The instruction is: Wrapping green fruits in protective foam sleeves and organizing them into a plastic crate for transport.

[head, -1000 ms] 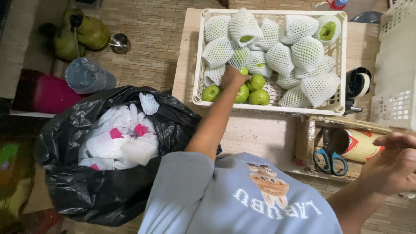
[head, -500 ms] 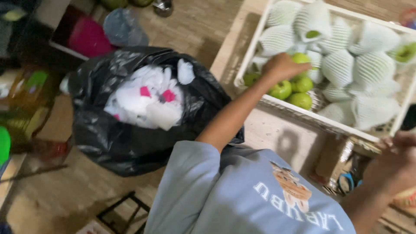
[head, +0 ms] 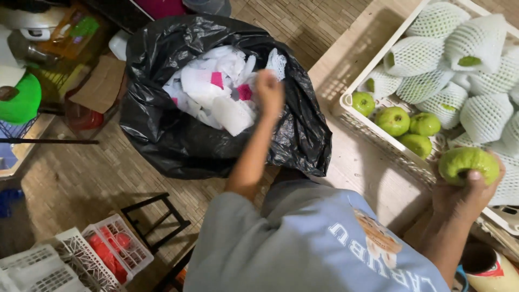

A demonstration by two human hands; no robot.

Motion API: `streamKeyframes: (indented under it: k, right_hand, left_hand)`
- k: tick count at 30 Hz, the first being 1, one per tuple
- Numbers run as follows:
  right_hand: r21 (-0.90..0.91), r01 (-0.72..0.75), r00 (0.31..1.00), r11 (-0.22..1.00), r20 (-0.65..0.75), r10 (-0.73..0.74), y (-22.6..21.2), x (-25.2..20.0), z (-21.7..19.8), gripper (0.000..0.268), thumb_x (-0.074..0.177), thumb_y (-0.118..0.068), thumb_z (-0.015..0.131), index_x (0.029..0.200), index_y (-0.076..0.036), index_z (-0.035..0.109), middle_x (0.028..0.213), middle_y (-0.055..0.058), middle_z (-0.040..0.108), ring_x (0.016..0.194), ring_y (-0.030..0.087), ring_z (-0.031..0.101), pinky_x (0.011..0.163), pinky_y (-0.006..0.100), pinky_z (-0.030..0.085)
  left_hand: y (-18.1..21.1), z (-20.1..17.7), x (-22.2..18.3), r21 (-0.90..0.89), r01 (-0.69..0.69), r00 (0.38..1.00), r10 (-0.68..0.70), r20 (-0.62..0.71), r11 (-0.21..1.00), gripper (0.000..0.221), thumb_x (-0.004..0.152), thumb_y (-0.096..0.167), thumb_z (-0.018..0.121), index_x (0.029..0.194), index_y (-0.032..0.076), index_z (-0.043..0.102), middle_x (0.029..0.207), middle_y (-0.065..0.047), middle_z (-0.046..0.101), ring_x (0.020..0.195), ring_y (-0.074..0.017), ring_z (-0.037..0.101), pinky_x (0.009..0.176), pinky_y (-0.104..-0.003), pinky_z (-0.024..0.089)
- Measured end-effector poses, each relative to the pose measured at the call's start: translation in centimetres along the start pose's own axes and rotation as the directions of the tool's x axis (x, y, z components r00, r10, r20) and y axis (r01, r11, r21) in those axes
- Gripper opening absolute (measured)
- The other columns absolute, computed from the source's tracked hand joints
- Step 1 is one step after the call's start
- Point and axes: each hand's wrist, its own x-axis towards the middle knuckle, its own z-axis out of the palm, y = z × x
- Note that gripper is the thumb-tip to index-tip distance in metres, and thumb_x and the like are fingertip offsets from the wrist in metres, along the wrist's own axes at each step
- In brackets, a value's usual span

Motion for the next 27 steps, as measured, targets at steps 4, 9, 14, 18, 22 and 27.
streamKeyframes:
  k: [4,9,14,18,22,27]
  right_hand:
    - [-0.202,0.155,0.986,0.967,-0.031,-0.164,0.6,0.6,-1.2,0.057,0.09,-0.037,0.072,0.138,-0.027,0.044,0.141,0.016,0.042,0.113,0.038,0.06,0.084,0.045,0.058]
    - [-0.107,0.096,0.984,0.99,-0.14,-0.11,1.9,0.8,-3.2,0.057,0.087,-0.043,0.074,0.134,-0.027,0.045,0.145,0.014,0.045,0.126,0.037,0.06,0.096,0.048,0.062]
    - [-0.107,0.123,0.984,0.987,-0.116,-0.135,2.2,1.1,-3.3,0.059,0.092,-0.041,0.073,0.138,-0.023,0.041,0.14,0.017,0.047,0.114,0.039,0.066,0.091,0.052,0.065]
    - [-0.144,0.119,0.986,0.982,-0.098,-0.134,2.1,0.9,-3.2,0.064,0.09,-0.046,0.074,0.14,-0.024,0.041,0.143,0.016,0.046,0.117,0.038,0.066,0.092,0.052,0.066]
    - [-0.143,0.125,0.986,0.982,-0.089,-0.139,2.3,0.9,-3.4,0.066,0.09,-0.047,0.075,0.14,-0.023,0.041,0.142,0.017,0.046,0.116,0.038,0.068,0.092,0.051,0.068]
    - [-0.14,0.117,0.987,0.983,-0.098,-0.131,2.2,0.8,-3.6,0.061,0.089,-0.045,0.073,0.138,-0.024,0.043,0.143,0.016,0.046,0.117,0.039,0.067,0.093,0.049,0.068]
  left_hand:
    - [-9.4,-2.6,6.1,0.768,0.205,0.939,-0.344,0.021,0.607,0.059,0.088,0.032,0.07,0.144,0.024,0.054,0.148,-0.005,0.051,0.137,-0.0294,0.046,0.104,-0.055,0.042]
    - [-13.4,-5.1,9.9,0.599,0.305,0.944,-0.316,-0.089,0.741,0.011,0.082,0.024,0.069,0.088,0.029,0.077,0.095,0.006,0.076,0.091,-0.0205,0.072,0.078,-0.036,0.057]
    - [-10.8,-8.6,13.1,0.154,0.379,0.91,-0.337,-0.243,0.912,0.019,0.079,0.025,0.06,0.075,0.009,0.07,0.074,-0.005,0.072,0.072,-0.0213,0.06,0.074,-0.038,0.049]
    - [-8.0,-11.2,13.6,-0.387,0.444,0.848,-0.519,-0.11,0.808,0.011,0.088,0.006,0.061,0.098,0.01,0.065,0.078,-0.005,0.063,0.056,-0.0128,0.052,0.045,-0.028,0.04]
    - [-7.7,-11.9,13.6,-0.264,0.284,0.937,-0.326,-0.128,0.922,0.02,0.096,0.0,0.056,0.11,0.008,0.068,0.117,-0.01,0.072,0.109,-0.0211,0.067,0.101,-0.028,0.051]
    - [-6.1,-13.9,13.4,0.021,0.142,0.93,-0.126,-0.344,0.99,0.015,0.09,0.023,0.066,0.098,0.011,0.069,0.097,-0.006,0.072,0.093,-0.021,0.067,0.088,-0.032,0.053]
